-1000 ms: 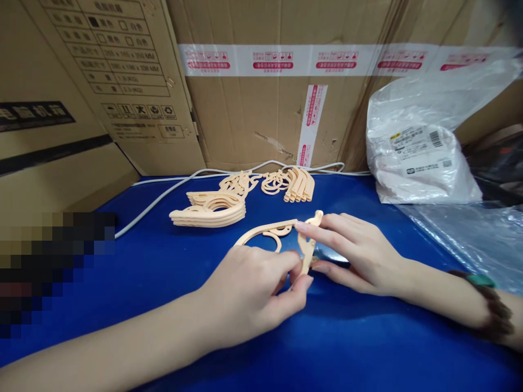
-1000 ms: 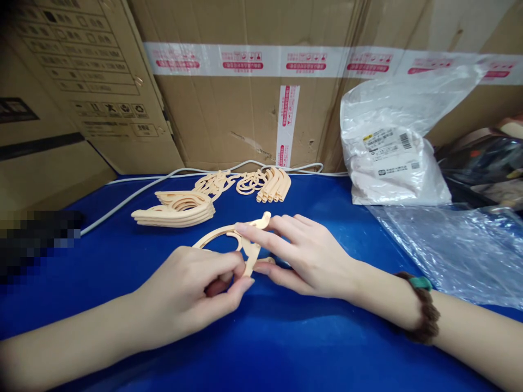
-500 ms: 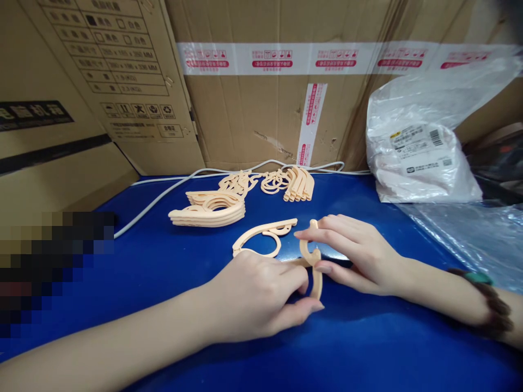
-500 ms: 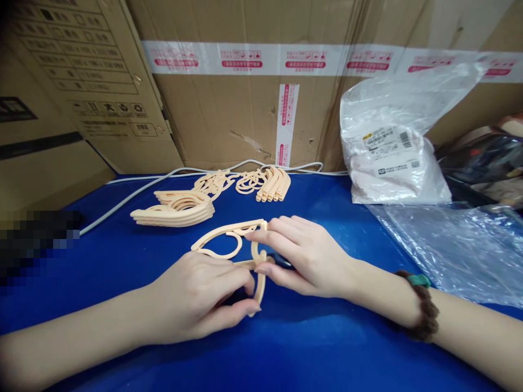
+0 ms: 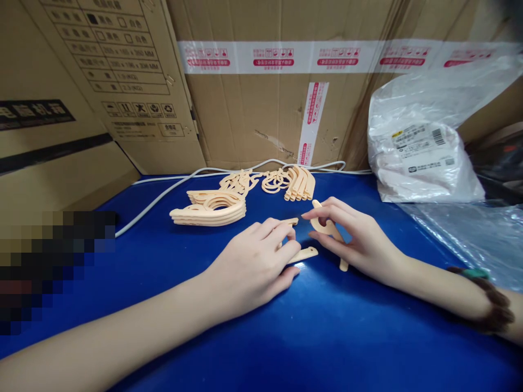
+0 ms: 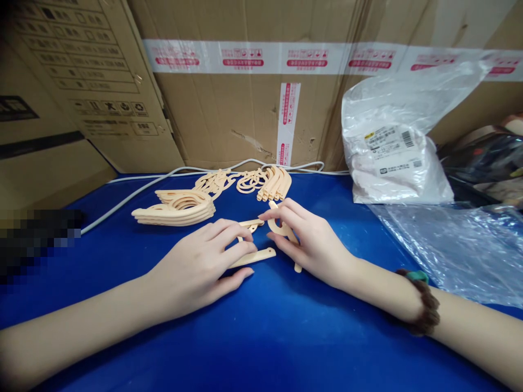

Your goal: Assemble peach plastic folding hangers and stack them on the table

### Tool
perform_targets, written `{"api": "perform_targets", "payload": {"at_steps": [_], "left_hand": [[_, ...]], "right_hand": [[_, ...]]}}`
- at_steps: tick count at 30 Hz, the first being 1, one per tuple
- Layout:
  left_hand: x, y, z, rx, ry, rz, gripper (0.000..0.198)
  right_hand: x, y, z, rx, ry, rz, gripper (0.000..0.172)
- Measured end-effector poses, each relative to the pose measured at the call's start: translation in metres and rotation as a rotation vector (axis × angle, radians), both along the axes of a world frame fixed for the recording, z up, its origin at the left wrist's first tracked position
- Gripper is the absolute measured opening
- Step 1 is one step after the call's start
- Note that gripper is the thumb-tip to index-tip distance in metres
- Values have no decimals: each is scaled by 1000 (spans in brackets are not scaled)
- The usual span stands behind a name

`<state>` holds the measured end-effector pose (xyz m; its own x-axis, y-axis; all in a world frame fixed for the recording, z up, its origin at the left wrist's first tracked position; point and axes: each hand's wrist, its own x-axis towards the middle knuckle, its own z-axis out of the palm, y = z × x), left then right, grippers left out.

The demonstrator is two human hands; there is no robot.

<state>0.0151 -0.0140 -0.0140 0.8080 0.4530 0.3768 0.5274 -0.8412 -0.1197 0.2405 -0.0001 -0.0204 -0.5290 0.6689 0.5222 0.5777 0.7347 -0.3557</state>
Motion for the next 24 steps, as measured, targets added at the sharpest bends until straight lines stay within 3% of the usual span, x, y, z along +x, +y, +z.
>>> {"api": "perform_targets", "payload": {"at_steps": [9,12,16,21,24], "left_hand": [[-1,4,-1,-261,-76,44,12],[-1,5,-1,-372,-100,76,6],[-1,6,0,-425,-113,90,5],[0,4,0,-418,-117,75,5],[0,4,0,-453,-137,64,7]], "right_hand": [[-3,0,-3,180,-243,-63,22],[-3,-1,-4,136,-187,-63,25],[-1,0,-6,101,-124,-38,42],[-1,0,-4,70,-195,-31,24],[-1,-2,-2,34,-186,-48,22]]}}
